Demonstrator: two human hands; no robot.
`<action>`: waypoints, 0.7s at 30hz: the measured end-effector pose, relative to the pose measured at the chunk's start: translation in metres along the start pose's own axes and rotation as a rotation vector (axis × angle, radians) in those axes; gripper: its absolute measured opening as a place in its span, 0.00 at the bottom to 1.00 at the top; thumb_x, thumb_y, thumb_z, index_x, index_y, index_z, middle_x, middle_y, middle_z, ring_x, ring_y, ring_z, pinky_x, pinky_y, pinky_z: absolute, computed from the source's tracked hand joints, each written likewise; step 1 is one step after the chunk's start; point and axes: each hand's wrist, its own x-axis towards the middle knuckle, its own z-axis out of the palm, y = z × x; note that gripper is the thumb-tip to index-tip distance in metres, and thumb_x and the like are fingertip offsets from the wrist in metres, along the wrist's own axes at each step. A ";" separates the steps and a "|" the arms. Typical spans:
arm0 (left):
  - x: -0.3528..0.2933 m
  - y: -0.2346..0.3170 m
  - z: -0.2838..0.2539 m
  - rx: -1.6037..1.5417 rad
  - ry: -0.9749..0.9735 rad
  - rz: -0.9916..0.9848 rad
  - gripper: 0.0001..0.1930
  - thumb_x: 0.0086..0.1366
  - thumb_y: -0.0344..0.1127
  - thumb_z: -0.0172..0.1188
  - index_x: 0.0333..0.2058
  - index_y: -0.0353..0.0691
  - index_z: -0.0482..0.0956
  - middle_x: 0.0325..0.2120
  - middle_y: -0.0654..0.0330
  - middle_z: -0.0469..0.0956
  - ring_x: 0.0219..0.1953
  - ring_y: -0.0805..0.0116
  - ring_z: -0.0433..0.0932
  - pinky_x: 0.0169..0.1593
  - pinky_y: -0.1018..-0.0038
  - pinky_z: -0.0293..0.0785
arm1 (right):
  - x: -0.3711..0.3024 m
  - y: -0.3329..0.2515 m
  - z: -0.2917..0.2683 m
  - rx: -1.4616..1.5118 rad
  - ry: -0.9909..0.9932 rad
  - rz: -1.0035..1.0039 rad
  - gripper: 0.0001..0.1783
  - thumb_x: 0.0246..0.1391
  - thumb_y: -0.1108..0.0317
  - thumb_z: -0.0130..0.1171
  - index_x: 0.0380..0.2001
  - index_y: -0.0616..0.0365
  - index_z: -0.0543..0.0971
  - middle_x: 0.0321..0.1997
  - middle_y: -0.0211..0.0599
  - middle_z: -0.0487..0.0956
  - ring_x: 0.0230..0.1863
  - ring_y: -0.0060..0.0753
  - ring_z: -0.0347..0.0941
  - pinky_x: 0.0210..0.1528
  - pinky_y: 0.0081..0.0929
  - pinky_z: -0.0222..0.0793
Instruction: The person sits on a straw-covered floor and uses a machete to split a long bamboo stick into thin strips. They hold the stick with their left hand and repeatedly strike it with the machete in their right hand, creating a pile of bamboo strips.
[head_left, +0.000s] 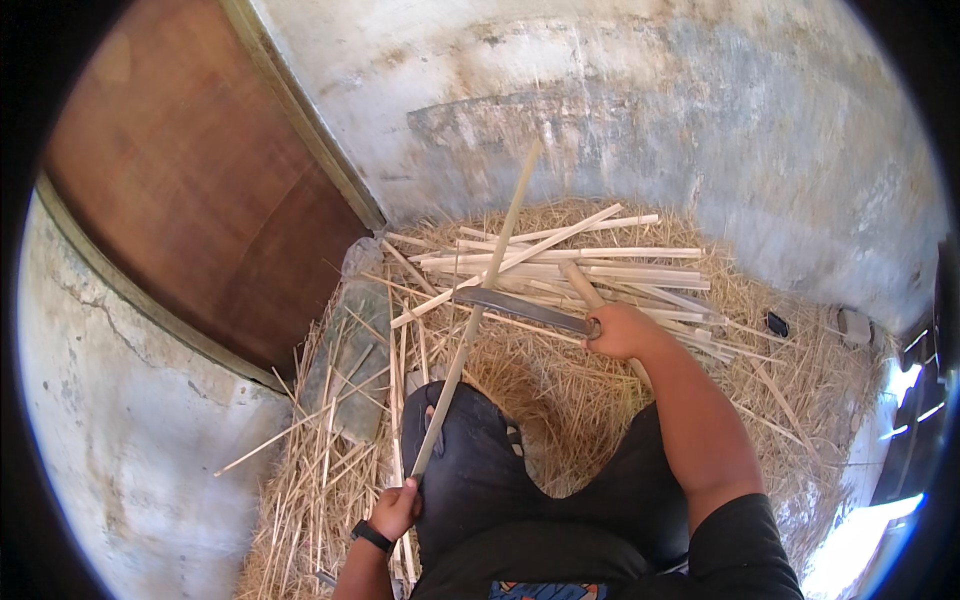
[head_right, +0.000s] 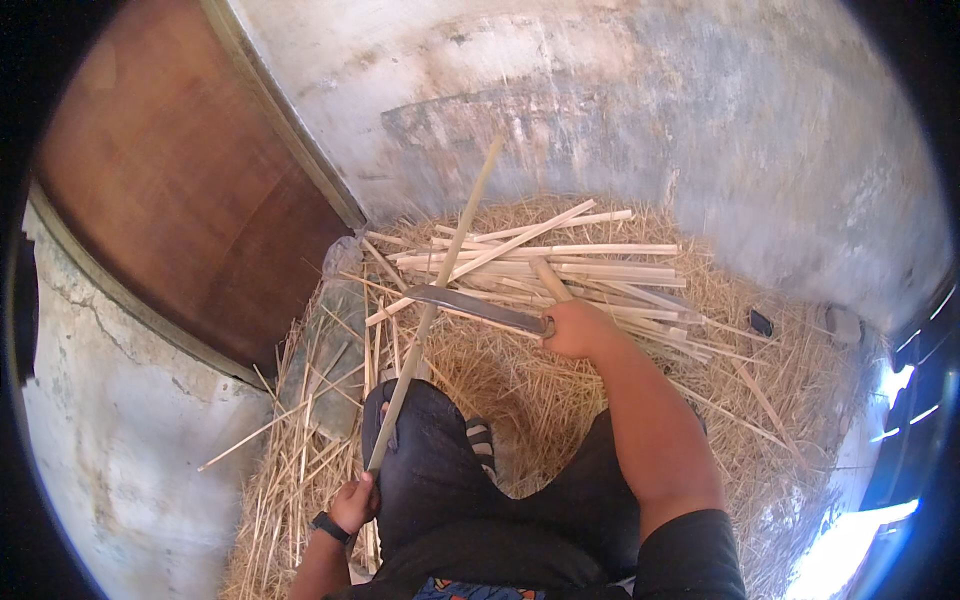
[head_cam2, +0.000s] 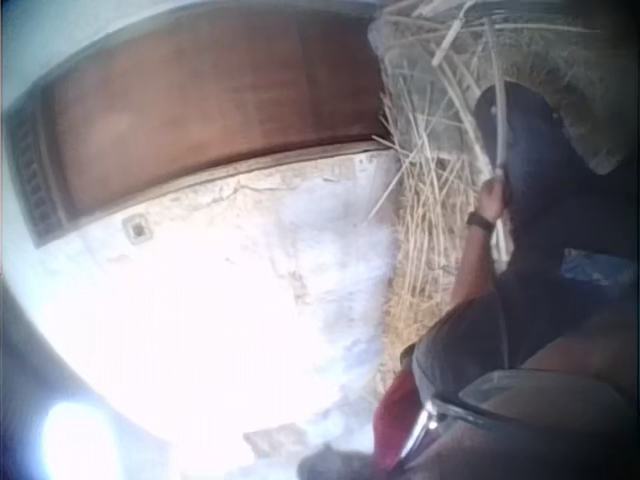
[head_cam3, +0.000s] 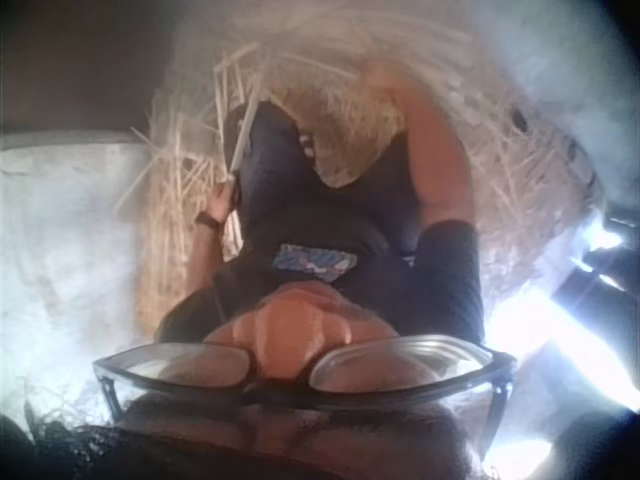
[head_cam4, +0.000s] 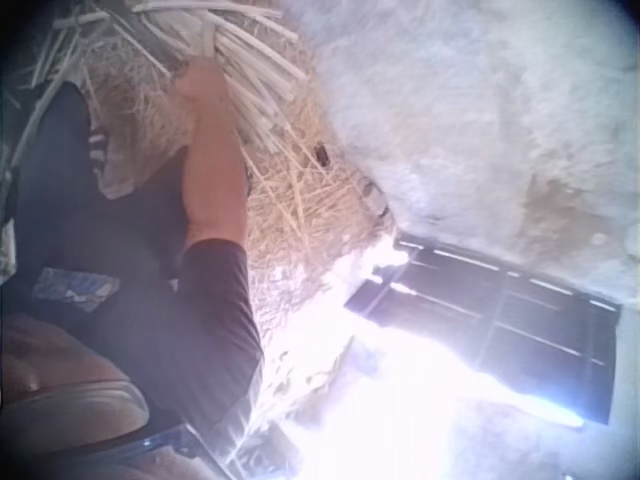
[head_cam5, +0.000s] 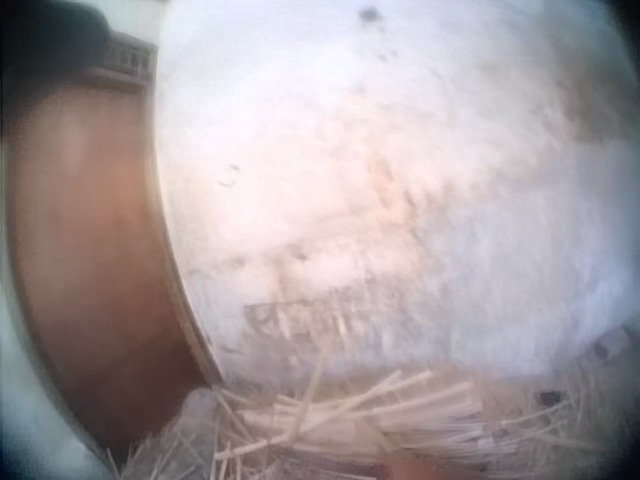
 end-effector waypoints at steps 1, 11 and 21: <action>-0.001 0.002 0.001 0.013 0.017 0.003 0.33 0.72 0.61 0.40 0.14 0.42 0.68 0.12 0.65 0.65 0.16 0.72 0.63 0.23 0.74 0.59 | 0.001 -0.003 -0.010 0.007 -0.020 0.062 0.21 0.44 0.53 0.67 0.39 0.53 0.82 0.34 0.45 0.82 0.40 0.49 0.79 0.47 0.43 0.72; -0.007 0.001 0.013 0.318 0.216 0.135 0.35 0.71 0.58 0.41 0.18 0.32 0.75 0.13 0.49 0.72 0.19 0.55 0.72 0.29 0.62 0.67 | 0.002 0.009 0.000 0.001 -0.050 -0.037 0.22 0.44 0.50 0.68 0.37 0.55 0.82 0.30 0.44 0.81 0.36 0.45 0.79 0.39 0.40 0.72; -0.007 0.000 0.011 0.371 0.199 0.155 0.35 0.72 0.57 0.40 0.18 0.31 0.75 0.14 0.48 0.72 0.20 0.54 0.73 0.30 0.61 0.68 | -0.016 -0.036 0.001 -0.086 -0.243 -0.200 0.23 0.45 0.51 0.68 0.40 0.54 0.82 0.34 0.44 0.82 0.40 0.45 0.79 0.44 0.39 0.72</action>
